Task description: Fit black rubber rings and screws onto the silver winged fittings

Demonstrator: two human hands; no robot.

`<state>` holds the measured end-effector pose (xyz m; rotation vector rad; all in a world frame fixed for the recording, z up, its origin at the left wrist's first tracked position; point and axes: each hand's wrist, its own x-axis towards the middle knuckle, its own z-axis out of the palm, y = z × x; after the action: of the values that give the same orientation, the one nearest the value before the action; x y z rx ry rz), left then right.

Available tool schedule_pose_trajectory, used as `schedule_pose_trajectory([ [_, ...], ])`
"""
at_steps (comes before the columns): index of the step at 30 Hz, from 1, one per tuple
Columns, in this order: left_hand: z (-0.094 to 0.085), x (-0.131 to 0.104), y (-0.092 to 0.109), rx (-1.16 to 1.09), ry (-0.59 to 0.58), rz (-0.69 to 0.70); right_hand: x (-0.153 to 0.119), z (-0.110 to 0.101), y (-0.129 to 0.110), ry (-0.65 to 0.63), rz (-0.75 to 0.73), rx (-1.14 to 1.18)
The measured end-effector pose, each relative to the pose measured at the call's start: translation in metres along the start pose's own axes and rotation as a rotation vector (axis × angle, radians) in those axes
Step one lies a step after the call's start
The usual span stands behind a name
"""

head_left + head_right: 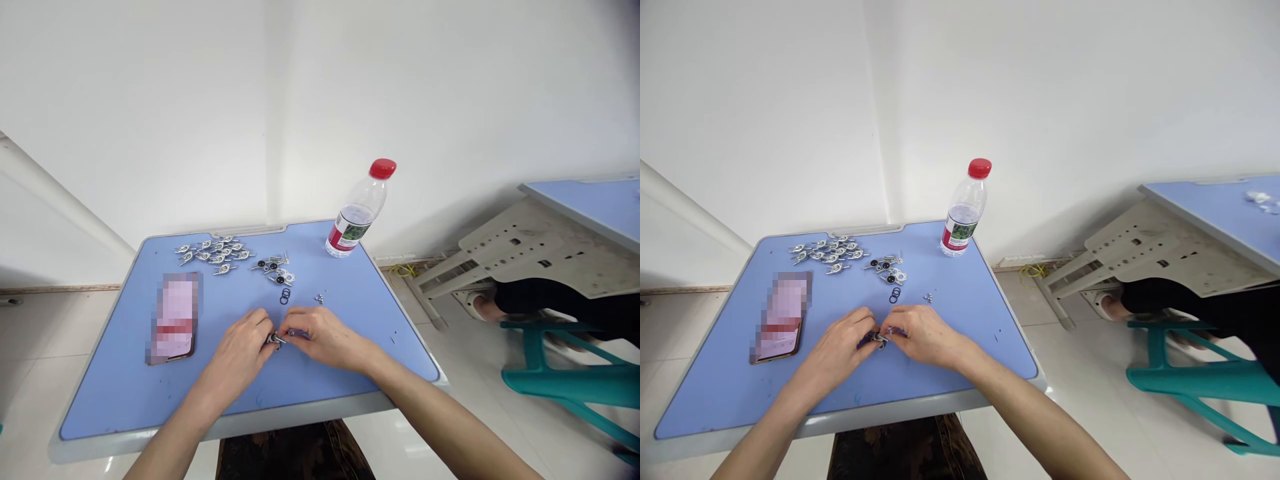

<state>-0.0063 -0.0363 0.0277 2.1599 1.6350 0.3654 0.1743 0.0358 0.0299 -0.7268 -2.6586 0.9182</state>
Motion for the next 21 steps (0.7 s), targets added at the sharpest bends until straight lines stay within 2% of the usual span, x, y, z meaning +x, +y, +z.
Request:
schedule_pose_trajectory([
  [7,0.000,0.000,0.000,-0.015,-0.012,-0.009,0.002,0.003,-0.002,-0.018,0.070,-0.026],
  [14,-0.002,0.000,0.002,-0.036,-0.019,-0.008,0.005,0.002,-0.002,-0.020,0.163,0.068],
  [17,-0.002,0.000,0.002,-0.046,-0.018,-0.013,0.002,-0.004,0.002,0.047,0.168,0.079],
  [21,-0.004,-0.001,0.004,-0.045,-0.015,-0.023,-0.002,-0.010,0.009,0.164,0.160,-0.027],
])
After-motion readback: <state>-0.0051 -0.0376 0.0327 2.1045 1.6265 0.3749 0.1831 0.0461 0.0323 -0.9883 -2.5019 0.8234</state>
